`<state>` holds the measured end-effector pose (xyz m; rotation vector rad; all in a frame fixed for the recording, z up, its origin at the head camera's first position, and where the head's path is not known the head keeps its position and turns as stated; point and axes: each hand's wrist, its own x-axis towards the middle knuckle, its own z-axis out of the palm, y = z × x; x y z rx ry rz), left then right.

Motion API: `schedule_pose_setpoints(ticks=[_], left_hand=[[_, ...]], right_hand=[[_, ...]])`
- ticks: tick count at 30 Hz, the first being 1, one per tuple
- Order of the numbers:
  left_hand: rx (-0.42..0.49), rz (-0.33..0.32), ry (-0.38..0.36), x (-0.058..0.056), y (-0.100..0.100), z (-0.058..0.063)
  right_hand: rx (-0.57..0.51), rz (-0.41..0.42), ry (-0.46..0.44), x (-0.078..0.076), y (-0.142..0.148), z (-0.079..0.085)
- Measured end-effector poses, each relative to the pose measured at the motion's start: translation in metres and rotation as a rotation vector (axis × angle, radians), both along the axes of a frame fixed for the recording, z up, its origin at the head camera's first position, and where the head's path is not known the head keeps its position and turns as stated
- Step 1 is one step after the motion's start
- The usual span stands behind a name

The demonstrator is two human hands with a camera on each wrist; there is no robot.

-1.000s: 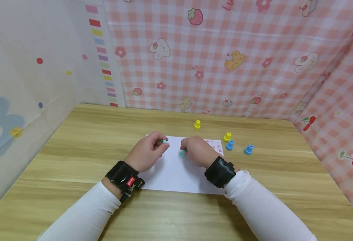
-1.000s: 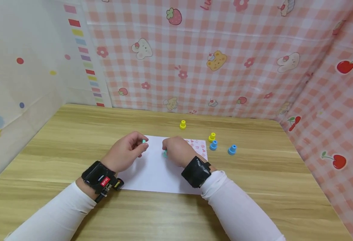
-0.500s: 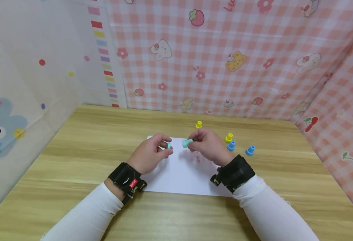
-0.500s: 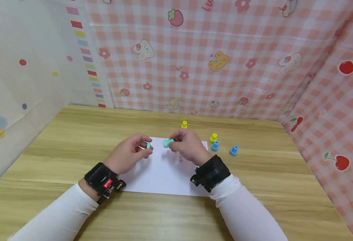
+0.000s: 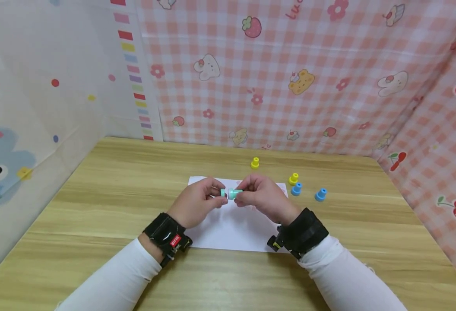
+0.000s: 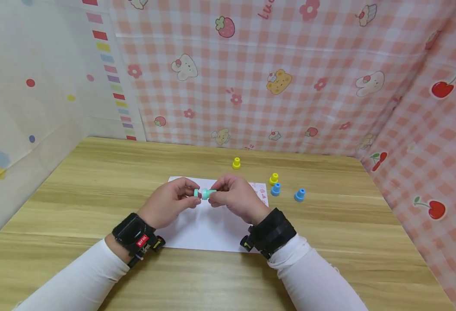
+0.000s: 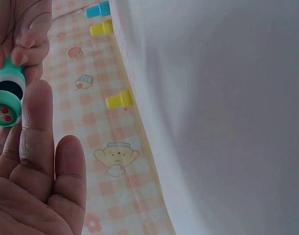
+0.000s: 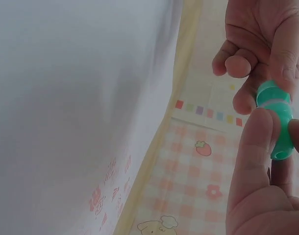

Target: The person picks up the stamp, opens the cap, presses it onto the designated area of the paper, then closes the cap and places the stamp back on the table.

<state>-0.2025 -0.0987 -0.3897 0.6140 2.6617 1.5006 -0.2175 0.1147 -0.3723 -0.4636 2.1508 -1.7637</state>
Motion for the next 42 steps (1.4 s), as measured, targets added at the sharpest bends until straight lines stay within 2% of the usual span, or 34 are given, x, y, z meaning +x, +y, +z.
schedule_pose_setpoints(ticks=[6, 9, 17, 22, 25, 27, 30, 33, 37, 42], left_hand=[[0.002, -0.032, -0.012, 0.001, 0.002, -0.001], [0.001, -0.038, -0.01, 0.002, 0.003, -0.002], [0.025, -0.073, 0.04, 0.007, 0.006, 0.0], [0.002, -0.136, 0.0, 0.009, 0.006, 0.001], [-0.051, -0.124, -0.028, 0.008, 0.0, 0.004], [-0.104, -0.092, -0.045, 0.008, -0.006, 0.005], [-0.203, -0.052, -0.061, 0.008, -0.017, 0.005], [-0.29, -0.035, -0.064, 0.007, -0.027, 0.003], [-0.344, -0.031, -0.052, 0.007, -0.036, 0.005], [-0.388, -0.011, -0.057, 0.008, -0.039, 0.01]], right_hand=[[-0.045, 0.02, 0.007, 0.003, -0.004, -0.004], [-0.028, 0.022, 0.017, 0.005, -0.006, -0.006], [0.102, -0.038, 0.096, 0.014, -0.007, -0.005], [0.266, -0.059, 0.256, 0.022, -0.001, 0.003], [0.365, -0.107, 0.371, 0.019, 0.014, 0.009], [0.422, -0.167, 0.399, 0.013, 0.032, 0.011], [0.551, -0.241, 0.385, 0.004, 0.066, 0.012], [0.688, -0.281, 0.364, -0.005, 0.099, 0.008], [0.826, -0.293, 0.357, -0.011, 0.13, 0.001], [0.94, -0.272, 0.283, -0.009, 0.148, -0.002]])
